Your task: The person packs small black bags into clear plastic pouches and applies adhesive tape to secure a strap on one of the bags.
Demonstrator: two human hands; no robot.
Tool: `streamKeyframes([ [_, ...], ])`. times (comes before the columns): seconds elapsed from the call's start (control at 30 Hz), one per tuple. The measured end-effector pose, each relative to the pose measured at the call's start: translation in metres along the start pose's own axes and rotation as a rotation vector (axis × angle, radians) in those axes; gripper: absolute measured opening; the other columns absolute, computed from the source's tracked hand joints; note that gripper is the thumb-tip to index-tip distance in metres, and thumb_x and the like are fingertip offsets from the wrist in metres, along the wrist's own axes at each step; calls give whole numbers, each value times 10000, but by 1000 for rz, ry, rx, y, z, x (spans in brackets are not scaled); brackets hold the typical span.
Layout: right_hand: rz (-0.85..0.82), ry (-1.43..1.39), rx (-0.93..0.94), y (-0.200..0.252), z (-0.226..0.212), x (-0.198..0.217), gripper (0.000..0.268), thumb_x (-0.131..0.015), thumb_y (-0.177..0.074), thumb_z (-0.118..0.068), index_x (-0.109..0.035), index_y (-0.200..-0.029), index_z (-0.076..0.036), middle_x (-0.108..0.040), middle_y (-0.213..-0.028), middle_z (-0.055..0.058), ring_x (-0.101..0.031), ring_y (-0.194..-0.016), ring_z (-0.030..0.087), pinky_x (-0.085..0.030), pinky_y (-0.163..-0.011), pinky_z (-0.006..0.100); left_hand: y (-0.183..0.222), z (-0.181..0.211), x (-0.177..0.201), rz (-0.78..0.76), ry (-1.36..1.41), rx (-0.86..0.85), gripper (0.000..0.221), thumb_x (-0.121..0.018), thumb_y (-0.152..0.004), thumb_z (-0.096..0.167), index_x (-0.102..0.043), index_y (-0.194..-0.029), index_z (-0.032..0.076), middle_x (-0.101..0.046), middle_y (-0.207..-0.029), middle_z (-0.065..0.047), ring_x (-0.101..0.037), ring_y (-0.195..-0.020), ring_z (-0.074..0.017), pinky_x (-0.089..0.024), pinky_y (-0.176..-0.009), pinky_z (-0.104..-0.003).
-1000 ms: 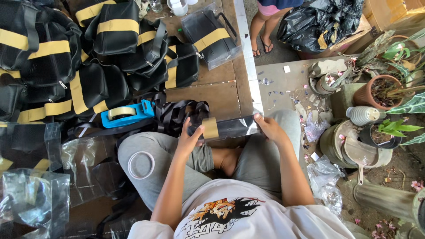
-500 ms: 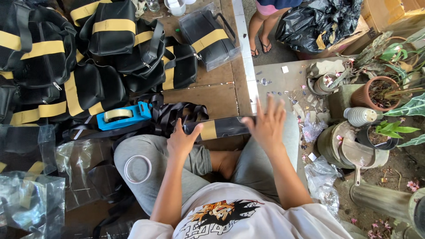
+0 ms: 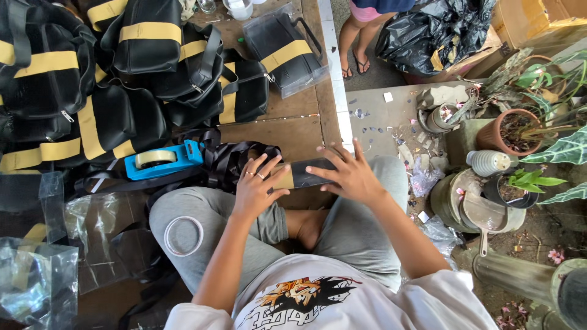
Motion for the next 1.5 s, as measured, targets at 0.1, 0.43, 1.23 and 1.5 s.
streamKeyframes([
  [0.1,103,5,84,-2,2,-5,589,-515,-929,-616,-473,-1505,-503,-496,-1554,24,-526,-1359,334,-307,-1118,684,3,-5,-8,6,-9,-24,647,-741,-781,638,-661,-1372,386,-627,-1444,56,-585,-1303,-318,-478,-1046,-541],
  [0.43,294,-75,226,3,2,-11,451,-438,-1028,-507,-618,-1410,-347,-595,-1498,-76,-533,-1405,219,-352,-1133,527,-5,0,2,120,78,-172,481,-690,-896,565,-758,-1211,208,-740,-1248,3,-670,-1153,-329,-527,-946,-539],
  [1.23,326,-208,223,3,5,-2,436,-384,-1046,-566,-727,-1202,-345,-662,-1424,2,-581,-1354,267,-390,-1054,505,6,-10,-2,-60,78,-277,460,-492,-1004,588,-648,-1365,348,-581,-1508,23,-558,-1315,-403,-502,-937,-560],
  [1.5,354,-775,-515,34,39,-21,446,-818,-894,-250,-719,-1281,-52,-659,-1371,207,-489,-1389,452,-369,-1146,588,15,-11,-5,37,272,-7,290,-706,-944,467,-774,-1175,304,-534,-1562,28,-460,-1457,-274,-233,-1218,-473],
])
Point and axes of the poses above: each hand's wrist, its own y-axis away from the middle knuckle, its own x-axis out of the back of the hand, z = x × y, the point moved 5 cm from there along -y, towards the middle knuckle
